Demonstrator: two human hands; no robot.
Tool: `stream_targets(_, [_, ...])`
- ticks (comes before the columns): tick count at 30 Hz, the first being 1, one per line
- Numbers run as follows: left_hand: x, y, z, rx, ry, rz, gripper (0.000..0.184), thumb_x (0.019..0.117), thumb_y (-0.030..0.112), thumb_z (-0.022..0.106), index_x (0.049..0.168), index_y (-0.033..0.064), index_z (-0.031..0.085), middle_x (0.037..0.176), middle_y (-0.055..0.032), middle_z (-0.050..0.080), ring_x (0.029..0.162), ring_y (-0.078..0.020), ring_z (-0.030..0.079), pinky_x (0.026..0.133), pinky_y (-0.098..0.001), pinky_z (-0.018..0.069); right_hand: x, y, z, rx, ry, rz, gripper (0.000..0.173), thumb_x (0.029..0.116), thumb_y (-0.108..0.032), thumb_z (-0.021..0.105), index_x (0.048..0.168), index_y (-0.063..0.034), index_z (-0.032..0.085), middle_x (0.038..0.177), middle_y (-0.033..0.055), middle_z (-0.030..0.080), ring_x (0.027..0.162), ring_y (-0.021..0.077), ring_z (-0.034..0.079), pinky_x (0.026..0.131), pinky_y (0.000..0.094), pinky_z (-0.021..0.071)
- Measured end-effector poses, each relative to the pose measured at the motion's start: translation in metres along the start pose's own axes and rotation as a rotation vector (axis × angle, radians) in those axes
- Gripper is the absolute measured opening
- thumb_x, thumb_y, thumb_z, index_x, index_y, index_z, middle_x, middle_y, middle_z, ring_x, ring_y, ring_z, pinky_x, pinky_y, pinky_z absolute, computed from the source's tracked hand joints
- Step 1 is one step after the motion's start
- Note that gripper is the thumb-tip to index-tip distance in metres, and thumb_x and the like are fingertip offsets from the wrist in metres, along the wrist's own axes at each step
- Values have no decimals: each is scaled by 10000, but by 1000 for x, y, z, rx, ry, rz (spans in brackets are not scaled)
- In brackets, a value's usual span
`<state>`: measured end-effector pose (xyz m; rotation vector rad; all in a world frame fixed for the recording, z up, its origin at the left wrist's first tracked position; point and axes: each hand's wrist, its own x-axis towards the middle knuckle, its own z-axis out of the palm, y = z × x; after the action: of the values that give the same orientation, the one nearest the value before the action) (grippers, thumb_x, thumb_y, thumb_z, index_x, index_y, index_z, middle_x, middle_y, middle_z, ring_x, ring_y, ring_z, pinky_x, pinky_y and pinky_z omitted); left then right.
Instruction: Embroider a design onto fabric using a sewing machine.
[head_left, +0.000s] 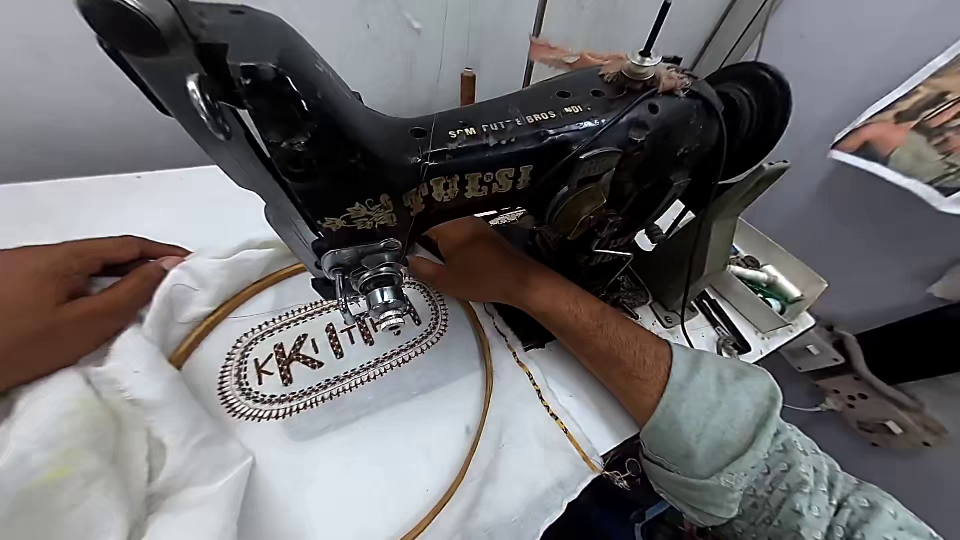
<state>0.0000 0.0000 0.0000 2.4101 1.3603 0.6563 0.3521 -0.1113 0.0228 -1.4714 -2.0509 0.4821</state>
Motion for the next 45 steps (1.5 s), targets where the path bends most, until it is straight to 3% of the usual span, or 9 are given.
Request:
stream_targets(4, [1, 15, -13, 182, -88, 51, 285, 1087, 76, 446, 1150, -107, 655, 983, -275, 683, 905, -393, 676, 816, -578, 516, 0, -2, 0, 4, 2, 15, 124, 982, -145, 650, 954, -34, 698, 850, 96, 667, 796, 181, 634, 728, 385, 513])
stream_targets(5, [3, 47, -21, 315, -209, -67, 301, 1089, 54, 414, 1206, -110, 638, 1066, -290, 682, 999, -408, 676, 874, -585, 514, 0, -3, 0, -4, 1, 12, 125, 976, -136, 644, 953, -27, 700, 830, 99, 658, 776, 190, 623, 719, 393, 506])
stream_targets(6, [12, 95, -23, 357, -308, -398, 330, 1107, 50, 393, 1324, -70, 610, 1249, -277, 651, 1208, -403, 613, 1061, -587, 421, -1, -4, 0, -15, -8, 14, 129, 974, -126, 629, 960, -20, 701, 819, 105, 650, 764, 205, 615, 713, 410, 502])
stream_targets(8, [1, 49, -26, 286, -188, -21, 318, 1093, 138, 434, 1194, -41, 677, 1050, -274, 700, 995, -442, 682, 857, -672, 492, 0, -4, 0, -48, -19, 22, 138, 983, -126, 607, 965, -27, 702, 790, 97, 630, 740, 211, 597, 694, 423, 487])
stream_targets(10, [-1, 20, -23, 178, -97, 96, 313, 1094, 209, 472, 1173, 22, 710, 999, -230, 713, 929, -423, 687, 803, -708, 479, 0, -6, 1, -79, -23, 48, 147, 985, -143, 602, 998, -52, 717, 790, 83, 634, 748, 202, 598, 695, 426, 484])
stream_targets(18, [0, 19, -24, 148, -110, 77, 311, 1095, 253, 477, 1150, 67, 720, 984, -147, 727, 928, -323, 695, 817, -634, 501, -1, -7, 5, -80, 51, 87, 118, 994, -181, 643, 952, -99, 717, 778, 5, 622, 719, 90, 562, 679, 328, 468])
stream_targets(31, [0, 18, -25, 154, -117, 87, 307, 1094, 247, 479, 1161, 66, 718, 991, -137, 728, 922, -300, 694, 816, -606, 506, -1, -12, 1, -100, 0, 129, 144, 1016, -205, 634, 981, -97, 722, 824, 19, 644, 771, 105, 586, 720, 348, 475])
stream_targets(38, [-1, 20, -25, 151, -122, 78, 300, 1095, 240, 485, 1161, 66, 719, 998, -137, 728, 925, -300, 693, 821, -600, 507, -2, -15, 0, -100, -2, 146, 134, 1016, -199, 637, 952, -105, 709, 775, -2, 611, 719, 83, 554, 680, 317, 457])
stream_targets(45, [0, 18, -24, 155, -117, 108, 302, 1094, 232, 478, 1155, 59, 719, 986, -143, 723, 922, -306, 691, 822, -608, 510, -1, -2, 5, -90, 44, 48, 128, 997, -210, 648, 949, -112, 716, 809, 1, 642, 746, 80, 578, 703, 327, 478])
